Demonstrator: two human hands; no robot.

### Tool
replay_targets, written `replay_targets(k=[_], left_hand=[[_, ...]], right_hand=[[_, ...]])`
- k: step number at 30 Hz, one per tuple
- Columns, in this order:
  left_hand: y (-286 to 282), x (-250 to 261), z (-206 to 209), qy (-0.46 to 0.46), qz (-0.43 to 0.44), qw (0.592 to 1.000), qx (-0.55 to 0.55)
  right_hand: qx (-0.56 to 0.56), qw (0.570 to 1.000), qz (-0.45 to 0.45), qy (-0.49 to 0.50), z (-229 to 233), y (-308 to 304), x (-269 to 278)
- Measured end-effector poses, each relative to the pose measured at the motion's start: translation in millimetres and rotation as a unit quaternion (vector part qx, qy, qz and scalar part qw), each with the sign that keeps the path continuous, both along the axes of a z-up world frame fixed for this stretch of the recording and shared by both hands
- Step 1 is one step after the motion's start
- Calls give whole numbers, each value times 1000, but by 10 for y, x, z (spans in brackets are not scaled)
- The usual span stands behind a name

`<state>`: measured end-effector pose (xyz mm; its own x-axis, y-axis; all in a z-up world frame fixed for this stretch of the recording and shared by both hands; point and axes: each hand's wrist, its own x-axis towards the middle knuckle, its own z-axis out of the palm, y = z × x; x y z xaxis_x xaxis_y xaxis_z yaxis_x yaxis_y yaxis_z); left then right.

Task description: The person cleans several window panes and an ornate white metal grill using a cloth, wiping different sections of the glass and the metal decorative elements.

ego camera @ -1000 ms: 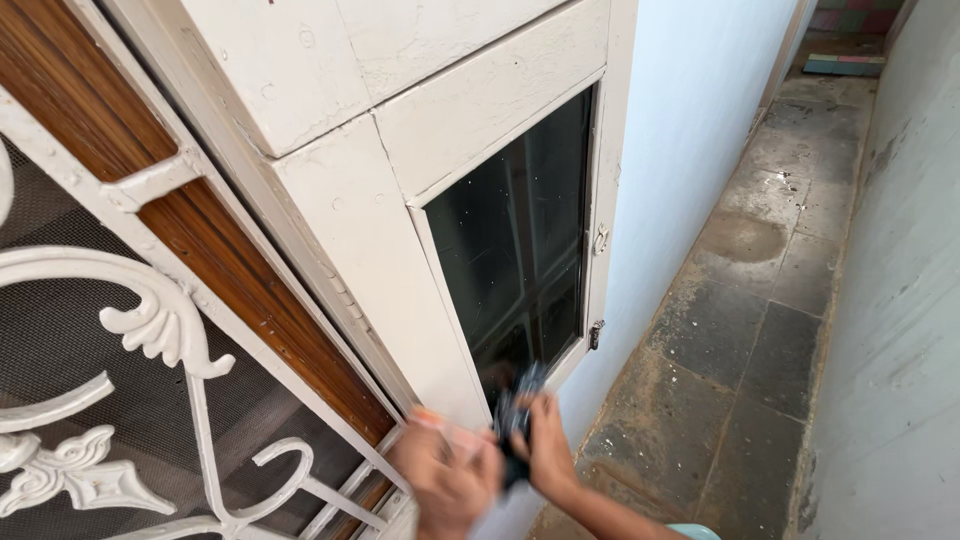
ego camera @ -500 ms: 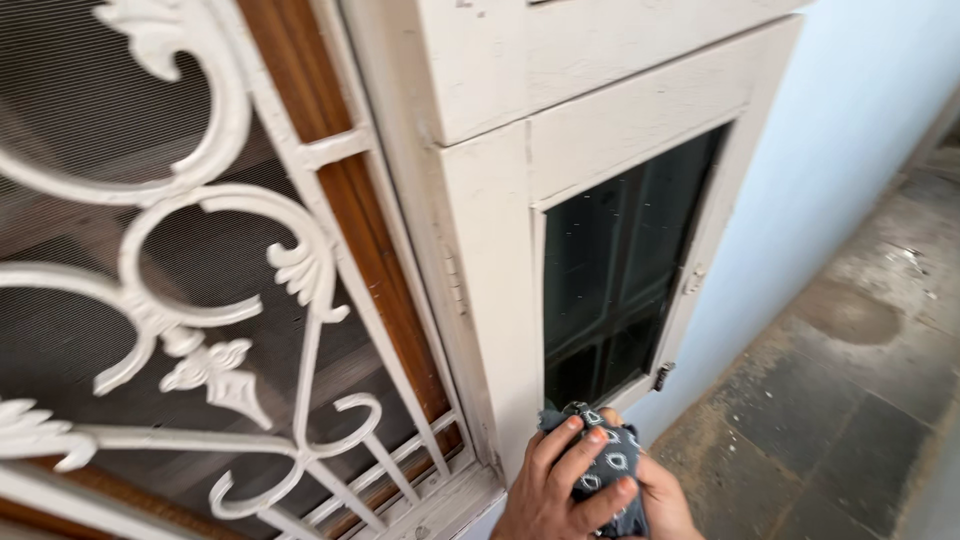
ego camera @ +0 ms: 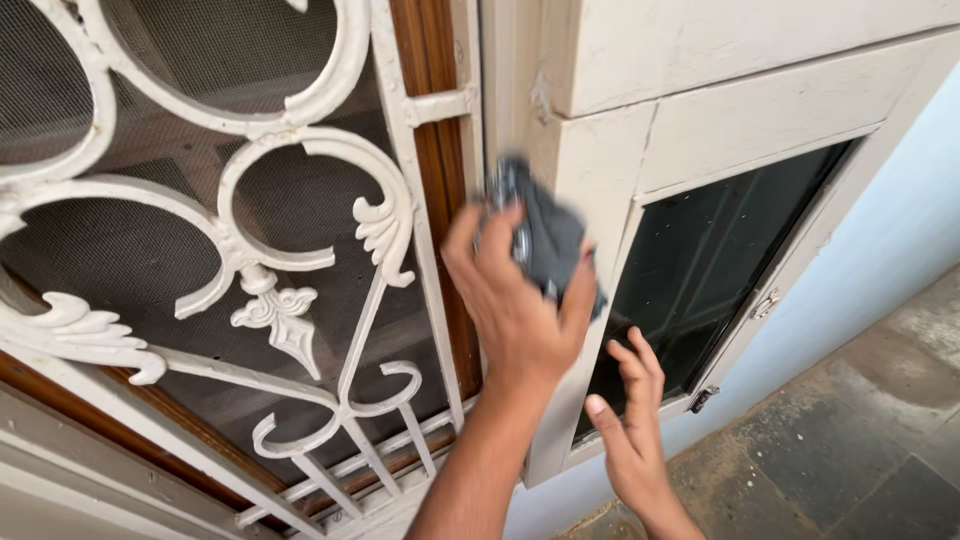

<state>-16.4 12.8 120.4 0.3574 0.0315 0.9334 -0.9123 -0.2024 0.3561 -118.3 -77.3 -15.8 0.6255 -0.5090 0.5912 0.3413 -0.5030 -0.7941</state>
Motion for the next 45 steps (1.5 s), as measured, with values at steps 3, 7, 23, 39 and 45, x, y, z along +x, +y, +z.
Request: replay_targets(k=[3, 7, 23, 39, 45], left_hand=[[3, 107, -1080, 35, -33, 999, -9], [132, 34, -2642, 131, -36, 990, 48], [35, 151, -912, -29, -142, 989, -18], [293, 505, -1110, 31, -244, 968, -42], [201, 693, 261, -186, -99, 978, -8]], right_hand=[[-77, 997, -18, 15, -161, 37, 70], [-88, 996, -14, 10, -295, 21, 153], [-90, 995, -28, 20, -347, 92, 237], [-55, 998, 17, 38, -60, 387, 82], [4, 991, 72, 111, 57, 446, -222]])
